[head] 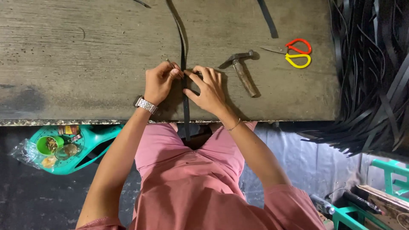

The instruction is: The person hammers nails into a black leather strap on a wooden workbench. They briefly move a stool to adjust their position, then continue hammering nails into the strap.

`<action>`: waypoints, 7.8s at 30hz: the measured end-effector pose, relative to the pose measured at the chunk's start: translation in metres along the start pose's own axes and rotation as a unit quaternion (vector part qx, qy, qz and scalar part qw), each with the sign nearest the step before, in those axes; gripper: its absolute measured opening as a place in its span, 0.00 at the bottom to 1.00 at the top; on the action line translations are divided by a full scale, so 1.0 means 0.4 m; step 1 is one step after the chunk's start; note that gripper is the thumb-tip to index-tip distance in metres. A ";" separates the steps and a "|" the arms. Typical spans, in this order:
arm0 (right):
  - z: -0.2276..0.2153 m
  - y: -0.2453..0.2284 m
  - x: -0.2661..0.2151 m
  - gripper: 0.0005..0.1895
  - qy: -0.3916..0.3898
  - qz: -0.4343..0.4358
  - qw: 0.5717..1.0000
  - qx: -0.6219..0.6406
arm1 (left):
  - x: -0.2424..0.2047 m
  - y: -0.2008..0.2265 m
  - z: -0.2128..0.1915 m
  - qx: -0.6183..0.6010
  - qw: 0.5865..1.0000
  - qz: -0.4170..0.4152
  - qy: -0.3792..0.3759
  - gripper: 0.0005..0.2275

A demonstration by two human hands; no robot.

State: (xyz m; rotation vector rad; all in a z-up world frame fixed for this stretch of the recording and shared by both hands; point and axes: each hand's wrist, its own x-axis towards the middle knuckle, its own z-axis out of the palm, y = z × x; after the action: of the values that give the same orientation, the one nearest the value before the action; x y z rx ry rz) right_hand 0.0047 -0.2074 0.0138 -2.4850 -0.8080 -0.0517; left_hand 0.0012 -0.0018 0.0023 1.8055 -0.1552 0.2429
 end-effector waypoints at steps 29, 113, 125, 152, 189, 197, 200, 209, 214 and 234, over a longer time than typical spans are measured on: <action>0.017 0.014 -0.005 0.26 0.004 -0.003 1.000 0.000 | -0.012 -0.095 0.037 0.051 0.997 0.054 -0.012 0.04; -0.112 0.004 -0.130 0.13 0.183 0.100 0.971 0.118 | -0.028 -0.075 0.037 0.247 0.949 0.195 -0.022 0.03; -0.299 -0.118 -0.026 0.13 0.246 -0.073 0.951 0.172 | -0.018 -0.088 0.050 0.250 0.941 0.226 -0.013 0.04; -0.070 0.123 -0.094 0.15 0.219 0.116 0.956 -0.157 | -0.001 -0.030 -0.004 0.022 0.999 0.026 0.039 0.13; -0.054 0.127 -0.109 0.14 0.202 0.109 0.959 -0.167 | -0.014 -0.051 0.011 0.124 0.988 0.095 0.018 0.17; -0.062 0.120 -0.107 0.13 0.197 0.109 0.962 -0.157 | -0.026 -0.110 0.015 0.134 0.988 0.072 -0.001 0.20; -0.063 0.125 -0.108 0.13 0.193 0.103 0.964 -0.151 | -0.030 -0.110 0.016 0.094 0.994 0.059 -0.002 0.22; -0.059 0.146 -0.106 0.15 0.140 0.095 0.965 -0.201 | -0.029 -0.091 0.013 0.015 0.998 0.039 0.051 0.15; -0.096 0.132 -0.069 0.20 0.069 0.171 0.968 -0.168 | -0.025 -0.093 0.017 -0.001 0.998 0.024 0.064 0.11; -0.147 0.195 -0.115 0.20 0.092 0.153 0.953 -0.245 | -0.031 0.013 -0.005 0.063 0.997 0.031 0.040 0.06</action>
State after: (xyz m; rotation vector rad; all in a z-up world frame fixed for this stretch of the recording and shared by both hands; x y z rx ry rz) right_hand 0.0174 -0.3144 0.0192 -2.9846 -0.3516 -0.4116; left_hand -0.0121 -0.0014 0.0046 1.9151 -0.1418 0.3766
